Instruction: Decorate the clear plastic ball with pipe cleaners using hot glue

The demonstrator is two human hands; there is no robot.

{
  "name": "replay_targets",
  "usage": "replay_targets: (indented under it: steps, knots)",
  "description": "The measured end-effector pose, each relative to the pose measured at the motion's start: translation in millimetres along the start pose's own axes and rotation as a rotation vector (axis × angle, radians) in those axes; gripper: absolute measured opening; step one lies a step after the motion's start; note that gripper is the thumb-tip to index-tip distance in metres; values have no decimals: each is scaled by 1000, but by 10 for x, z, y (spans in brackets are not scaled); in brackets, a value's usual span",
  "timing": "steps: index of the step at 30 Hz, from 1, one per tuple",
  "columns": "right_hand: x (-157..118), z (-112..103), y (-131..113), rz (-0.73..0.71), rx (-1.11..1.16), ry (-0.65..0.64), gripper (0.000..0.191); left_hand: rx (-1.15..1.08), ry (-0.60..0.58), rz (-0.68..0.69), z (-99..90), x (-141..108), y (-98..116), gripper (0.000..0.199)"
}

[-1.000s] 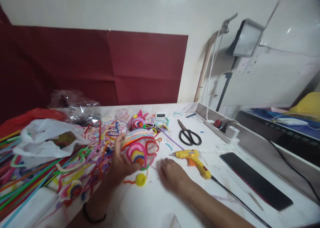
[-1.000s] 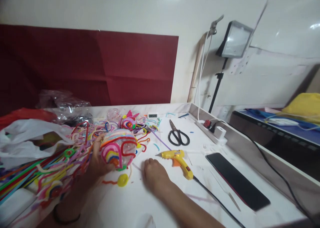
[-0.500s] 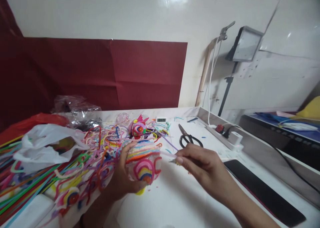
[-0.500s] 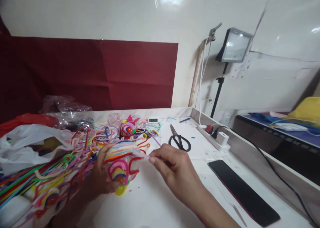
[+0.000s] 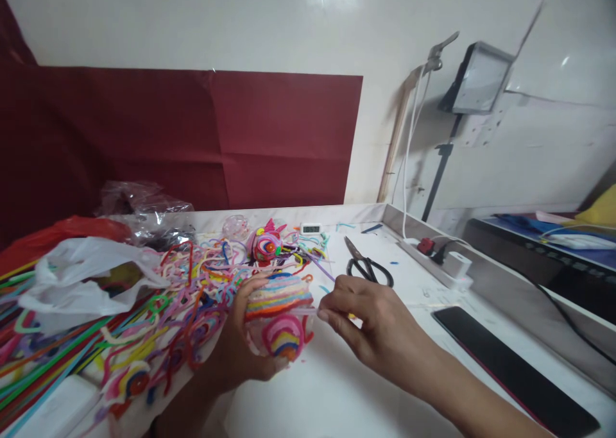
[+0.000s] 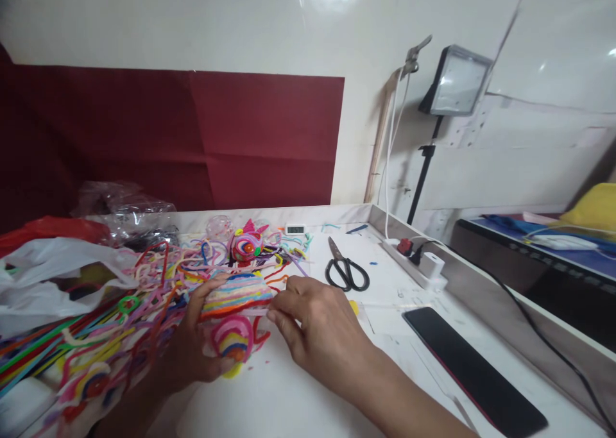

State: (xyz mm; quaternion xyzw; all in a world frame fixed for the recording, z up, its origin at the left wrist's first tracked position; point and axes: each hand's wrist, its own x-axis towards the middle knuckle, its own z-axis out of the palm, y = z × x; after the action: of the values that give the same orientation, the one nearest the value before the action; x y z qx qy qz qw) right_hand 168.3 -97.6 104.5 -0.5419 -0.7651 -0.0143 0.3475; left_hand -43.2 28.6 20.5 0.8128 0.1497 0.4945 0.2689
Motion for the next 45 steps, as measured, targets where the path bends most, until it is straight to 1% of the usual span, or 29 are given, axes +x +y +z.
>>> replay_targets:
  steps: [7, 12, 16, 19, 22, 25, 27, 31, 36, 40, 45]
  knots:
    - [41, 11, 27, -10, 23, 27, 27, 2, -23, -49, -3, -24, -25, 96]
    - [55, 41, 49, -16, 90, 46, 24, -21, -37, -5, 2, -8, 6, 93]
    - [60, 91, 42, -14, 154, 84, 20, 8, -30, -15, -2, -19, -1, 93]
    - [53, 108, 21, -6, 165, 55, 20, 27, -30, -14, -18, -26, -8, 96]
    - [34, 98, -13, 21, 128, 20, 16, -1, -59, -45, -30, -22, -2, 94]
    - [18, 85, -43, 71, 117, 31, 18, 1, -56, -40, -26, -17, 1, 92]
    - [14, 83, -52, 62, 120, 19, 15, 16, -41, -26, -17, -18, 1, 93]
    - [28, 84, -57, 34, 159, -10, 17, 37, -29, -23, -4, -19, 13, 93]
    - [87, 84, -68, 137, 223, -4, 15, 51, -36, -13, 4, -8, 44, 91]
    - [129, 91, -68, 206, 211, -16, 15, 79, -17, 46, 13, 7, 46, 93]
    - [169, 97, -64, 307, 189, -56, 17, 90, -45, 53, 9, 14, 34, 93]
